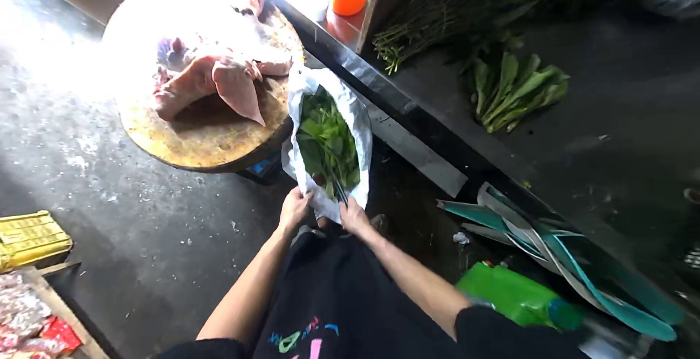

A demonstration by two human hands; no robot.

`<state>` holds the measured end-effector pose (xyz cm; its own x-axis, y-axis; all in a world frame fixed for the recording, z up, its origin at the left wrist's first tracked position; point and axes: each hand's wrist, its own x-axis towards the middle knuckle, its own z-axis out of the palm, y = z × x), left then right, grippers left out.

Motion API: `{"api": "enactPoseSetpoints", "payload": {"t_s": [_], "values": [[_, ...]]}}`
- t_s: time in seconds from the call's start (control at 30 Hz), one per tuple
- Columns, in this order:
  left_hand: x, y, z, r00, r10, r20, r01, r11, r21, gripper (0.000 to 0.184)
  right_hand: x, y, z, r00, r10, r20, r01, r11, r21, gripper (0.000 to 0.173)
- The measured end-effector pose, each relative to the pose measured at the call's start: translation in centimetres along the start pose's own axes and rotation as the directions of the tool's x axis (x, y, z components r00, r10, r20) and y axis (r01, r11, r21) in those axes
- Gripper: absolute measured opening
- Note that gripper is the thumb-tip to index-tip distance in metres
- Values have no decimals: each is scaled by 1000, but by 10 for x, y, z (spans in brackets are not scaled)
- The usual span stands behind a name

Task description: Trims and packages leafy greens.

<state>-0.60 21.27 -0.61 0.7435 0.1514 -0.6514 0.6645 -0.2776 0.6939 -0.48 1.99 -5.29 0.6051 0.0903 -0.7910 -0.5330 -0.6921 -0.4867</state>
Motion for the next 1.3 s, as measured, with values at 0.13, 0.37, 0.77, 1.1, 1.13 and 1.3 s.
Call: {"api": "enactPoseSetpoints", "payload": {"t_s": [0.13,0.37,0.77,1.1,1.13,1.3], "values": [[-1,-5,3,996,-94,1,94,995,-17,34,-38,-10,-27,992,68,104,-75,996,57,47],[7,-7,2,998,-29,57,38,986,-160,34,-89,14,-102,997,57,52,-48,986,-160,47],[7,-16,-2,1000,-8,26,10,998,-59,35,-118,-70,-90,246,-674,-696,843,503,-190,43],[-11,-12,-9,999,-48,-8,48,999,3,40,-44,-33,-33,999,53,-3,-52,970,-238,52],[-7,-12,-11,998,-58,-2,58,998,-19,41,-55,-39,-46,1000,29,-6,-30,969,-246,51],[7,-16,-19,1000,-15,17,15,1000,18,39,-126,-74,-100,926,-295,-235,223,931,-287,45]]}}
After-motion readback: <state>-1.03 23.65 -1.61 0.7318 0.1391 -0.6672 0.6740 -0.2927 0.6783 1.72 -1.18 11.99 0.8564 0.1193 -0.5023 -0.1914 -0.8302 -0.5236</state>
